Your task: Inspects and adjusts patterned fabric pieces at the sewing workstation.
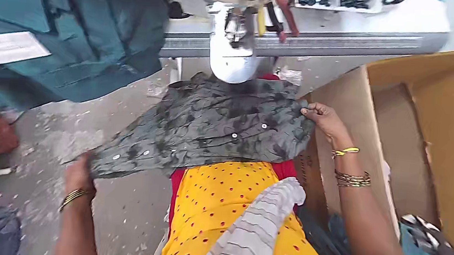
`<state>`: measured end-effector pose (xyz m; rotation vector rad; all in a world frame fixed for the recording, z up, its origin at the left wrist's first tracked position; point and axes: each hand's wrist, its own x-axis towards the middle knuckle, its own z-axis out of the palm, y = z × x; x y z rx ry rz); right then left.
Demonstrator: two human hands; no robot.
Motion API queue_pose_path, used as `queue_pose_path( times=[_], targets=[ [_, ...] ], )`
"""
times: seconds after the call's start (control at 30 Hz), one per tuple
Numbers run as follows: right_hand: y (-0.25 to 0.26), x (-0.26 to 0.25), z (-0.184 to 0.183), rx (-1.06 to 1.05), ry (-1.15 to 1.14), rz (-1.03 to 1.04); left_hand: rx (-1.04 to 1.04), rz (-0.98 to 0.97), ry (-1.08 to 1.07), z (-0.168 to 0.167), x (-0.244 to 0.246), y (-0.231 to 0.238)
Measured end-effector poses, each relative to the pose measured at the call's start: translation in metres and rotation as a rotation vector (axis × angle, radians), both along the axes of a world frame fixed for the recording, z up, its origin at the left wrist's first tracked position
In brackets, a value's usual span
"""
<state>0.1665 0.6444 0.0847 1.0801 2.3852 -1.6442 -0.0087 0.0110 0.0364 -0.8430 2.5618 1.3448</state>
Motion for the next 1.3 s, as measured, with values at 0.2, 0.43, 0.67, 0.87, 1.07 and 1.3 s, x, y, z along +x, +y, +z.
queue_pose_path(
  times=[0.2,0.43,0.67,0.87,1.07,1.3],
  targets=[
    [0.026,0.053,0.140,0.220,0.396,-0.139,0.046,-0.125,0.403,0.099,-0.052,0.045],
    [0.034,0.140,0.132,0.206,0.213,-0.323,-0.098,-0.276,0.237,0.083,-0.064,0.112],
    [-0.018,0.144,-0.075,-0.436,-0.221,-0.333,-0.282,-0.388,-0.155,-0.029,-0.053,0.077],
    [-0.011,0.136,-0.104,-0.765,-0.069,-0.185,-0.242,-0.373,-0.112,-0.009,-0.057,0.084],
    [-0.003,0.104,-0.099,-0.653,-0.029,-0.206,-0.223,-0.352,-0.093,-0.017,-0.055,0.079],
    [-0.008,0.099,-0.088,-0.731,-0.254,-0.069,-0.223,-0.329,-0.114,-0.011,-0.051,0.083]
  ],
)
